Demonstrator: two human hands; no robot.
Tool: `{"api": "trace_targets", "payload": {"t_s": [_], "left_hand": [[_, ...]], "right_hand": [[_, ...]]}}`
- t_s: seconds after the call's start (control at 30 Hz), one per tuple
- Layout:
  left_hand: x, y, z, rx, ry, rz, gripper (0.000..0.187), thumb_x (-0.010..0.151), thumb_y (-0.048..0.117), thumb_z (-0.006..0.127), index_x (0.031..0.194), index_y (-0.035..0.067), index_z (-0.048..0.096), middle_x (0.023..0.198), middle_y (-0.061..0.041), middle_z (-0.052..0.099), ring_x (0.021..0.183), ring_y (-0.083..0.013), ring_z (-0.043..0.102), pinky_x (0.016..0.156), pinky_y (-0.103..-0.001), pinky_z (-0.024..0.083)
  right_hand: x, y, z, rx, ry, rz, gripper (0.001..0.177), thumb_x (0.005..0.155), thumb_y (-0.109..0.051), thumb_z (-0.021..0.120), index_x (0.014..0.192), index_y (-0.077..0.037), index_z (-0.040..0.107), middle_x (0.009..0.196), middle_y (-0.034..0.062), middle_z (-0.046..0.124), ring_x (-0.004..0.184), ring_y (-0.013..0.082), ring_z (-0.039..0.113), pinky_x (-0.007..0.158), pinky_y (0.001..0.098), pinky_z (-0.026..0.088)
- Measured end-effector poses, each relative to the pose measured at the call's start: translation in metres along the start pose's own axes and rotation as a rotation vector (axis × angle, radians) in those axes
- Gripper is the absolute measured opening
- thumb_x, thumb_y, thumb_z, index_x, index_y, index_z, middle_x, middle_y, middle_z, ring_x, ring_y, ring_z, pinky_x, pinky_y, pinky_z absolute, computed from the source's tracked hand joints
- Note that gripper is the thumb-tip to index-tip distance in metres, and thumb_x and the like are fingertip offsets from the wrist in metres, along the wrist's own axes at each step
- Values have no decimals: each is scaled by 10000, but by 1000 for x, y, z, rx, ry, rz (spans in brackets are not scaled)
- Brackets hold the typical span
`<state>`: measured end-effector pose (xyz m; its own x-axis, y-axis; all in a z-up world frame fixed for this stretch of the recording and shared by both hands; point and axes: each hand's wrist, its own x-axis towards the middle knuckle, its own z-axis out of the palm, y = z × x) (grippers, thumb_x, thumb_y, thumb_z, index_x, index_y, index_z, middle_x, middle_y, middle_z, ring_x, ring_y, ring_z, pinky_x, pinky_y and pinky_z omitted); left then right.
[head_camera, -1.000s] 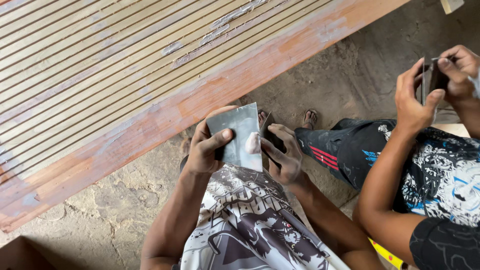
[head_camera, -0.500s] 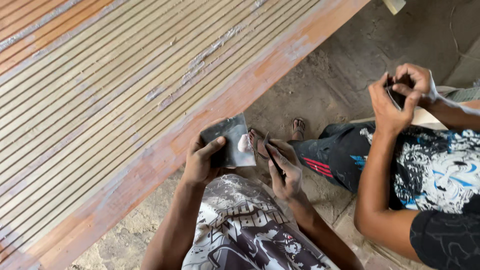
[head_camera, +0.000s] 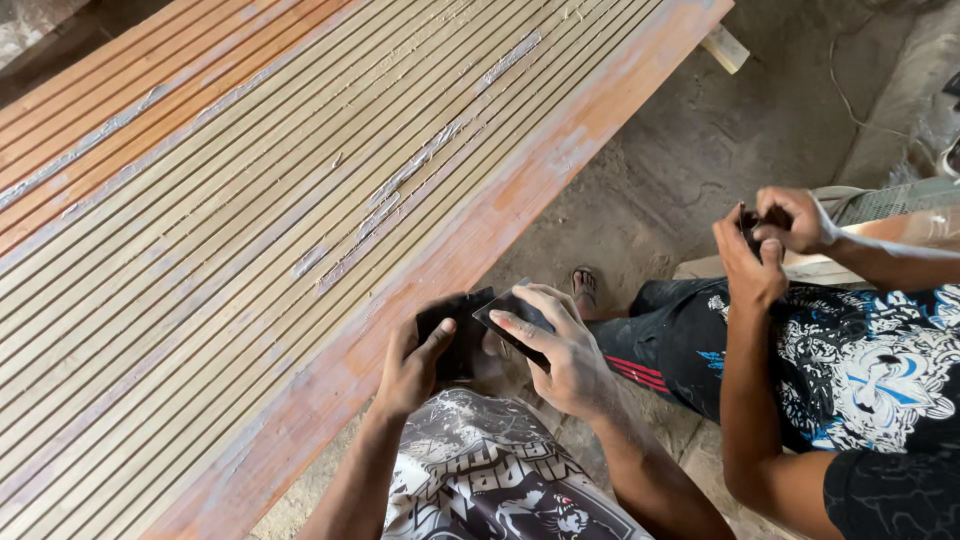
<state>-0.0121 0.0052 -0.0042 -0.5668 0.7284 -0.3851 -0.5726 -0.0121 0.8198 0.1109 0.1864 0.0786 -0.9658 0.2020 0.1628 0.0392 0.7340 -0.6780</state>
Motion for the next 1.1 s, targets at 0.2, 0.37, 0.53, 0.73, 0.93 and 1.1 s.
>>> {"api": "trace_targets", "payload": {"t_s": [0.2, 0.37, 0.53, 0.73, 0.93, 1.1], "left_hand": [[13, 13, -10, 47, 0, -2, 401, 1014, 160, 572, 1358, -45, 598, 1190, -106, 715, 1064, -160, 657, 950, -307, 534], [16, 23, -4, 133, -2, 1, 386, 1012, 139, 560, 1351, -40, 600, 1164, -104, 726, 1047, -160, 663, 941, -314, 536], [22, 32, 14, 320, -10, 49, 351, 1022, 141, 550, 1321, -25, 627, 1135, -139, 761, 1037, -179, 670, 937, -333, 541], [33, 27, 30, 519, 35, 142, 336, 974, 121, 565, 1278, 7, 651, 1149, -176, 769, 1089, -226, 728, 940, -356, 543], [44, 6, 30, 586, 166, 97, 291, 954, 104, 603, 1210, -5, 686, 1077, -191, 782, 1033, -266, 748, 927, -367, 544], [55, -5, 23, 651, 185, 216, 308, 931, 64, 592, 1215, -22, 677, 1113, -218, 753, 1082, -308, 717, 940, -392, 520]], "right_hand": [[9, 6, 2, 7, 16, 32, 541, 818, 89, 670, 1323, -103, 685, 1388, 184, 588, 1333, 381, 549, 1123, 453, 467], [13, -3, 6, -49, -13, 36, 561, 774, 83, 664, 1303, -101, 701, 1372, 176, 600, 1317, 379, 538, 1123, 470, 446], [13, 4, 8, -142, -47, 113, 587, 730, 60, 644, 1299, -73, 705, 1361, 192, 598, 1297, 393, 528, 1101, 489, 421], [-1, 5, 18, -81, 11, 178, 513, 805, 44, 657, 1303, -70, 705, 1347, 167, 626, 1299, 360, 552, 1108, 446, 434], [-23, 141, -70, -1073, -146, 330, 414, 954, -140, 485, 1354, -90, 582, 1469, 128, 539, 1383, 254, 484, 1183, 399, 348], [-86, 259, -95, -1563, -377, 310, 467, 1033, -226, 366, 1478, -109, 449, 1581, 106, 437, 1476, 218, 386, 1248, 400, 236]]}}
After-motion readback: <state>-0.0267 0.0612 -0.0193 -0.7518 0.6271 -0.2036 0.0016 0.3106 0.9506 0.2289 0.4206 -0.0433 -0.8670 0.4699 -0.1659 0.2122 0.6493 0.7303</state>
